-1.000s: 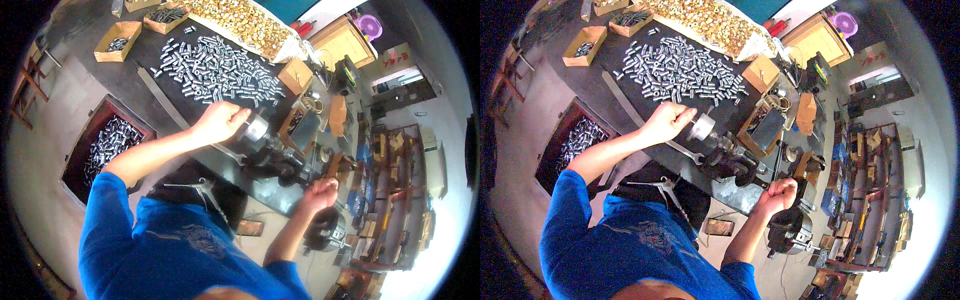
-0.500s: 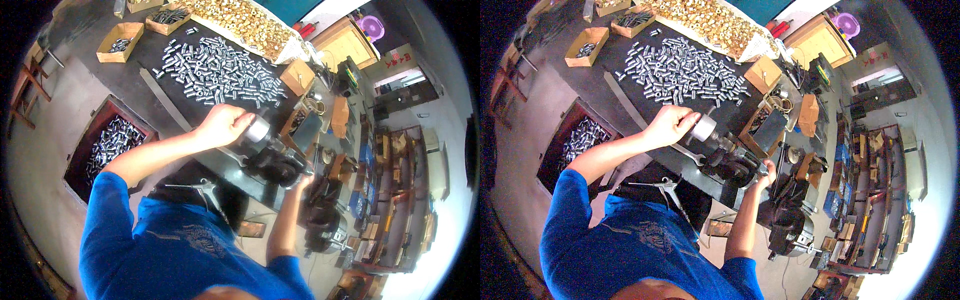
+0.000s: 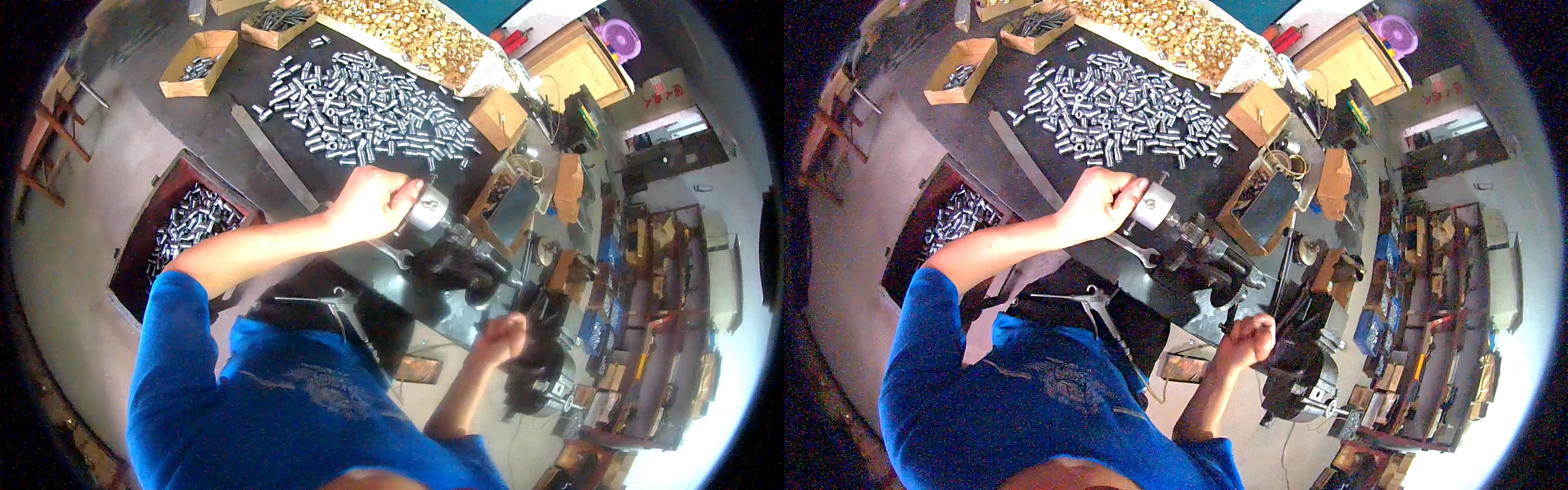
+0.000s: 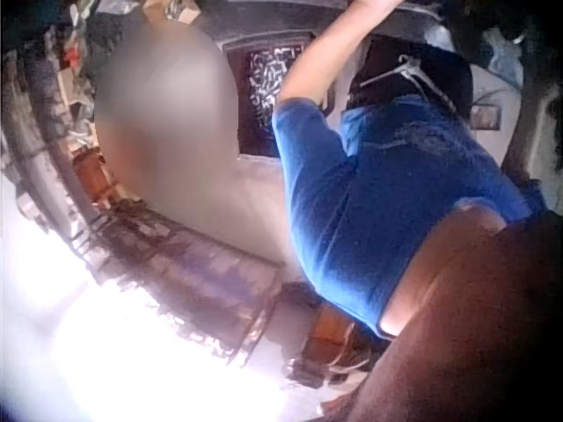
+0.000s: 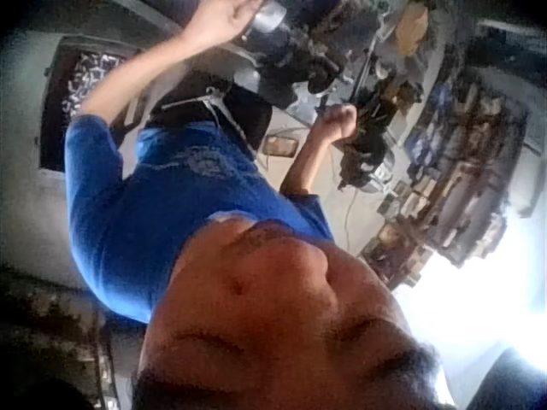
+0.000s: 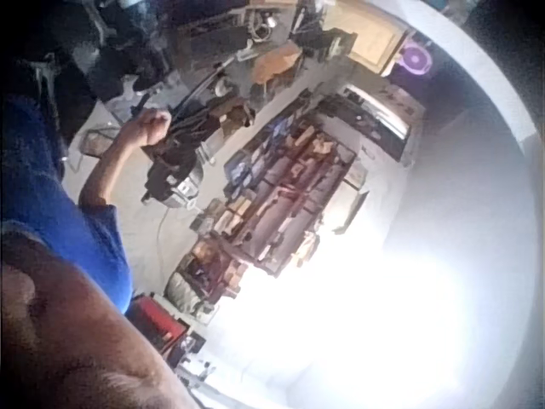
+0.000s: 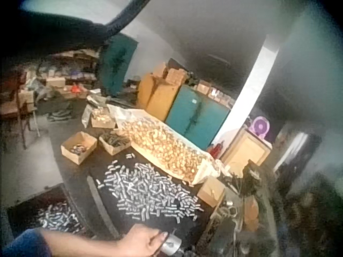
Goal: The person operates a manual press machine in a workshop, repeatedly picking up small metal components from a pile on the table, inserting them into the press, and pulling a lever to process them. The person works continuously, moving items from the table to the machine and then to a collection bin below.
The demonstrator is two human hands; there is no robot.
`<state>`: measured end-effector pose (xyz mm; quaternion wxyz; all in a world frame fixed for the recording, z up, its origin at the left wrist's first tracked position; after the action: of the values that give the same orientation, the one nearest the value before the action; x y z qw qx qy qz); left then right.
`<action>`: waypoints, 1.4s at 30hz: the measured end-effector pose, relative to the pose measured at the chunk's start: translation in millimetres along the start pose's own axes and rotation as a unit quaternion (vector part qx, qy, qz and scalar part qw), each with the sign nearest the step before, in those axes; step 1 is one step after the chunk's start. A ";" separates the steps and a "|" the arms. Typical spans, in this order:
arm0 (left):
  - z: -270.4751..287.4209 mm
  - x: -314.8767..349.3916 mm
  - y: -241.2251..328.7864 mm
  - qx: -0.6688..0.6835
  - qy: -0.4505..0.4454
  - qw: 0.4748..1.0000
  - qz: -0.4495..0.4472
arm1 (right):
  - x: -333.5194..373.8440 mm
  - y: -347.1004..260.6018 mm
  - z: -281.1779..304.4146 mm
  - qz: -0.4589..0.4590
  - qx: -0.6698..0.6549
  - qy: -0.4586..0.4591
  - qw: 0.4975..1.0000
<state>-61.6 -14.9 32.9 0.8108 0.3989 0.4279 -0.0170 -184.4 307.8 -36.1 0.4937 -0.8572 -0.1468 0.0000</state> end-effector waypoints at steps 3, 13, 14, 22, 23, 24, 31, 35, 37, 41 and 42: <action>-4.4 0.4 -6.1 0.025 0.005 0.999 0.035 | -11.4 9.5 14.3 0.009 0.023 0.063 0.998; 0.0 -2.2 -5.4 0.004 0.029 0.999 0.021 | -1.1 -27.0 -20.1 0.042 0.022 -0.021 0.999; -1.9 -2.2 -5.3 0.004 0.026 1.000 0.017 | -3.6 -33.2 -24.5 0.047 0.029 -0.017 0.998; -0.7 -1.9 0.1 0.008 0.022 1.000 0.003 | -15.2 -47.1 -32.4 0.072 0.014 -0.026 0.997; -0.2 -1.5 0.0 0.005 0.017 1.000 0.004 | -16.4 -47.0 -33.0 0.065 0.007 -0.019 0.998; 0.3 -1.2 -0.2 0.001 0.013 1.000 0.006 | -18.5 -49.0 -37.5 0.069 0.014 -0.021 0.997; -1.6 -2.5 -2.2 -0.011 0.011 1.000 0.003 | -35.0 -59.8 -48.7 0.075 0.000 -0.024 0.997; -5.1 -4.9 -8.3 0.017 -0.032 0.999 0.033 | -33.2 -56.3 -43.2 0.076 -0.007 -0.094 0.993; -6.6 -6.1 -14.2 0.053 -0.079 0.993 0.065 | -39.1 -57.2 -45.6 0.053 0.005 -0.094 0.994; -17.4 8.9 -28.6 0.282 -0.105 0.928 0.222 | -49.1 -57.0 -34.7 0.037 -0.017 -0.022 0.999; -15.7 8.5 -31.4 0.294 -0.088 0.926 0.219 | -49.6 -58.7 -34.4 0.040 -0.004 -0.021 0.999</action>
<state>-78.5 -23.2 2.1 0.6748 0.7004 0.2328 0.0013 -241.7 293.7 24.1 0.4865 -0.8643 -0.1225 0.0373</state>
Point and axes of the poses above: each hand's wrist, its own x-axis away from the middle knuckle, its own z-axis out of the back of the hand, y = z × x, the point moved 8 cm from there along -x, towards the middle knuckle, and after that the axes turned 15 degrees about -z, right-handed, at the moved point
